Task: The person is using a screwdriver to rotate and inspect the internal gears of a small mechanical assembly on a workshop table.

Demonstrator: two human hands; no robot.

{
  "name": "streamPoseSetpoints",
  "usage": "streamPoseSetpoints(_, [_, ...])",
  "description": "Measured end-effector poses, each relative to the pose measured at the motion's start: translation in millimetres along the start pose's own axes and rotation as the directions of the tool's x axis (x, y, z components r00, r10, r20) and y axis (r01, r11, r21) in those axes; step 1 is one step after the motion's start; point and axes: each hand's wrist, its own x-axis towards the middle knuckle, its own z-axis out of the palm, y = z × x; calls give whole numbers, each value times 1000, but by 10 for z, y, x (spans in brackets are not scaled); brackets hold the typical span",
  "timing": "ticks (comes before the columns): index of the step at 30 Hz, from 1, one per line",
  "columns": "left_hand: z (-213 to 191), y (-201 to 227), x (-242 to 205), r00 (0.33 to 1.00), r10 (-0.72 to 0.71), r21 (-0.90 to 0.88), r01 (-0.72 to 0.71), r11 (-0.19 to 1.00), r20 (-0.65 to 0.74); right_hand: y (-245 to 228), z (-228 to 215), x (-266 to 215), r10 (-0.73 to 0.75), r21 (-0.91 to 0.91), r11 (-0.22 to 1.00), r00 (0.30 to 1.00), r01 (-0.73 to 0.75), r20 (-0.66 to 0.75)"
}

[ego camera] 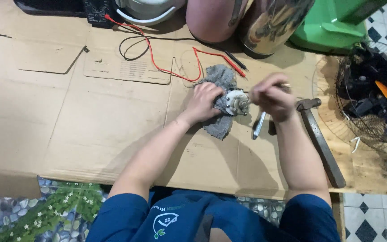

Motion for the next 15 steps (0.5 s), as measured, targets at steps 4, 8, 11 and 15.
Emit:
streamPoseSetpoints(4, [-11, -9, 39, 1000, 4, 7, -4, 1000, 14, -111, 5, 112, -66, -84, 994, 998, 67, 15])
streamPoseSetpoints(8, [-41, -17, 70, 999, -8, 29, 7, 1000, 36, 12, 46, 202, -44, -141, 988, 996, 55, 79])
streamPoseSetpoints(11, [-28, -18, 48, 999, -12, 30, 11, 999, 38, 57, 39, 183, -61, -146, 987, 996, 69, 63])
streamPoseSetpoints(15, [-50, 20, 52, 998, -28, 25, 27, 999, 48, 96, 23, 175, -95, -142, 985, 995, 100, 37])
